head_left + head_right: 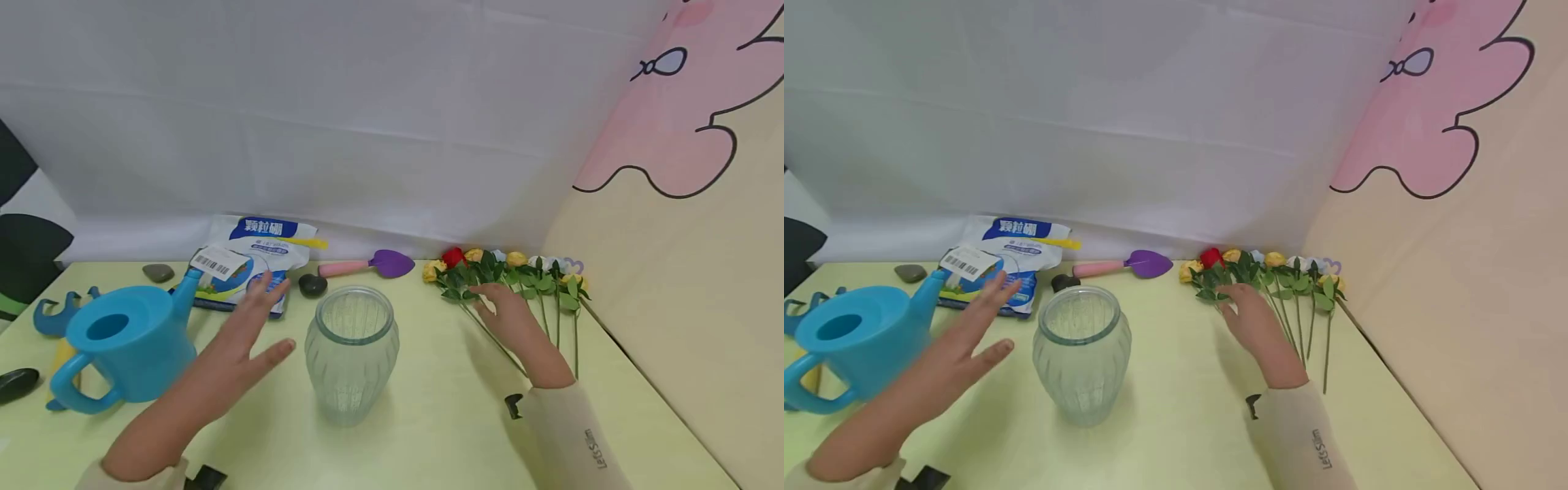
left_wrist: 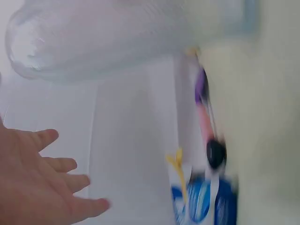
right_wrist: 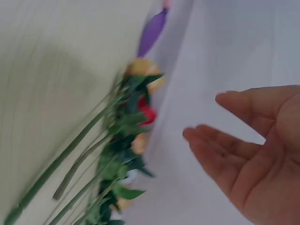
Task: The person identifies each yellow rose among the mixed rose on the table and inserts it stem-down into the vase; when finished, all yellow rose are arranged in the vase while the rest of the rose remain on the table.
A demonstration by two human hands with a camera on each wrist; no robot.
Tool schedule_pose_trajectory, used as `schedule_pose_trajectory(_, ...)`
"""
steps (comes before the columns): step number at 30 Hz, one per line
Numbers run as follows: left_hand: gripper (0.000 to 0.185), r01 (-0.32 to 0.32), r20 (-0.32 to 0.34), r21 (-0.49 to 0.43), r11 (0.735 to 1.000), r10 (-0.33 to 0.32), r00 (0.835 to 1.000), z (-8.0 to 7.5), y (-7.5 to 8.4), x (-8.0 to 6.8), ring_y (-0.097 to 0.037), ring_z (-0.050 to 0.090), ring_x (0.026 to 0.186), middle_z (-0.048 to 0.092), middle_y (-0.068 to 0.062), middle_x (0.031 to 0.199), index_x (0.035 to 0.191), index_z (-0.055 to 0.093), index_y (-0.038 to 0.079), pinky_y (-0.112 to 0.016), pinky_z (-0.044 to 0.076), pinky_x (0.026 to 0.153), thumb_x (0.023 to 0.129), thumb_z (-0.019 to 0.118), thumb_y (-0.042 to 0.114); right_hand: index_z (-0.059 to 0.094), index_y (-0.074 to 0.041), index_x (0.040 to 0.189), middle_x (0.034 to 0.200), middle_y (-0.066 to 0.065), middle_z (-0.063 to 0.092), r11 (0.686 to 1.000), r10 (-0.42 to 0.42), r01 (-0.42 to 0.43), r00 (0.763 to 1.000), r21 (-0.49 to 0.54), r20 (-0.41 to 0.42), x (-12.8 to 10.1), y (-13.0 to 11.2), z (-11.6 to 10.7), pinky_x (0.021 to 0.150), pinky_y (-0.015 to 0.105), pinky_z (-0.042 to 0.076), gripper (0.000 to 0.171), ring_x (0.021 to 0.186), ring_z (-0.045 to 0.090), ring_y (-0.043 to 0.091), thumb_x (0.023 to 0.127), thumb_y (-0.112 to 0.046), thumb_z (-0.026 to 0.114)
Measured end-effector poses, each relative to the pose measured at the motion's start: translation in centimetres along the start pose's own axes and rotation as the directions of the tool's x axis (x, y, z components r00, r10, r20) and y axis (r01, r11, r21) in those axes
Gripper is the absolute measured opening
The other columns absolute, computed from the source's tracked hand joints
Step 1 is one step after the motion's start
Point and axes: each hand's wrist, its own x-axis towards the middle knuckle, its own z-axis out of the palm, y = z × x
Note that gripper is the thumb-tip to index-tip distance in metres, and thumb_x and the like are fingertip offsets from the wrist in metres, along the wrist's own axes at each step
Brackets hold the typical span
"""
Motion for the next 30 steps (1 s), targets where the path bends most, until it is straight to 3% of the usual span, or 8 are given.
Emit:
schedule_pose_trajectory(4, 0.102, 0.009, 0.087, -0.263, 0.965, 0.014, 0.996, 0.6, 1.0, 0.2, -0.044, 0.014, 0.134, 0.005, -0.013, 0.153, 0.148, 0.002, 0.034, -0.070, 0.027, 0.094, 0.077, 0.074, 0.038, 0.059, -0.004, 0.123, 0.125, 0.023, 0.052, 0.996, 0.084, -0.084, 0.983, -0.005, 0.163, 2.2, 2.1, 0.3, 0.074, 0.046, 0.050, 0.031, 0.106, 0.053, 0.038, 0.092, -0.007, 0.054)
schedule_pose_trajectory(8, 0.111, 0.019, 0.138, -0.406, 0.914, 0.040, 0.990, 1.8, 0.7, 0.6, -0.041, 0.016, 0.135, 0.009, -0.015, 0.152, 0.148, 0.003, 0.034, -0.063, 0.034, 0.095, 0.069, 0.082, 0.031, 0.063, -0.004, 0.117, 0.121, 0.021, 0.055, 0.989, 0.145, -0.142, 0.940, -0.032, 0.309, 3.8, 3.6, 1.4, 0.085, 0.045, 0.048, 0.028, 0.112, 0.050, 0.038, 0.090, -0.004, 0.056)
schedule_pose_trajectory(12, 0.110, 0.033, 0.167, -0.447, 0.894, 0.047, 0.985, 2.6, 0.5, 0.9, -0.041, 0.021, 0.134, 0.014, -0.011, 0.152, 0.148, 0.010, 0.031, -0.059, 0.040, 0.093, 0.067, 0.084, 0.030, 0.068, -0.006, 0.109, 0.114, 0.016, 0.061, 0.983, 0.181, -0.164, 0.924, -0.076, 0.338, 4.4, 4.4, 2.3, 0.082, 0.041, 0.050, 0.026, 0.106, 0.055, 0.033, 0.086, 0.000, 0.057)
schedule_pose_trajectory(16, 0.107, 0.039, 0.168, -0.437, 0.899, 0.039, 0.985, 3.3, 0.6, 1.0, -0.040, 0.024, 0.133, 0.026, -0.009, 0.149, 0.147, 0.017, 0.030, -0.054, 0.044, 0.091, 0.064, 0.085, 0.034, 0.070, -0.006, 0.103, 0.102, 0.011, 0.065, 0.982, 0.173, -0.134, 0.926, -0.137, 0.337, 4.8, 4.6, 2.7, 0.076, 0.037, 0.051, 0.027, 0.094, 0.058, 0.026, 0.082, 0.003, 0.057)
schedule_pose_trajectory(20, 0.103, 0.056, 0.169, -0.462, 0.885, 0.026, 0.985, 3.6, 0.8, 1.2, -0.039, 0.027, 0.132, 0.033, -0.008, 0.145, 0.145, 0.022, 0.030, -0.047, 0.049, 0.088, 0.064, 0.085, 0.032, 0.071, -0.006, 0.099, 0.091, 0.006, 0.064, 0.983, 0.145, -0.098, 0.932, -0.154, 0.331, 4.9, 5.0, 2.8, 0.070, 0.033, 0.049, 0.029, 0.082, 0.056, 0.020, 0.078, 0.007, 0.057)
schedule_pose_trajectory(23, 0.102, 0.073, 0.172, -0.488, 0.870, 0.014, 0.985, 3.6, 0.9, 1.2, -0.039, 0.030, 0.131, 0.036, -0.008, 0.144, 0.144, 0.024, 0.029, -0.043, 0.051, 0.084, 0.063, 0.086, 0.029, 0.071, -0.006, 0.099, 0.088, 0.005, 0.063, 0.988, 0.145, -0.120, 0.931, -0.093, 0.334, 4.8, 5.3, 3.0, 0.065, 0.030, 0.047, 0.029, 0.078, 0.052, 0.018, 0.077, 0.007, 0.057)
schedule_pose_trajectory(26, 0.102, 0.088, 0.176, -0.504, 0.859, 0.002, 0.984, 3.7, 0.9, 1.2, -0.038, 0.031, 0.130, 0.037, -0.008, 0.143, 0.144, 0.026, 0.030, -0.041, 0.052, 0.083, 0.062, 0.087, 0.029, 0.069, -0.003, 0.106, 0.095, 0.008, 0.064, 0.981, 0.164, -0.188, 0.924, 0.038, 0.347, 4.6, 5.4, 2.9, 0.065, 0.028, 0.049, 0.028, 0.080, 0.055, 0.017, 0.081, 0.006, 0.059)
schedule_pose_trajectory(30, 0.103, 0.098, 0.182, -0.515, 0.851, -0.003, 0.983, 3.8, 0.8, 1.3, -0.037, 0.031, 0.131, 0.036, -0.007, 0.144, 0.143, 0.026, 0.031, -0.041, 0.052, 0.083, 0.061, 0.087, 0.030, 0.061, 0.001, 0.119, 0.111, 0.016, 0.062, 0.918, 0.176, -0.286, 0.915, 0.276, 0.363, 4.4, 4.7, 2.5, 0.074, 0.033, 0.054, 0.032, 0.090, 0.062, 0.022, 0.086, 0.000, 0.060)
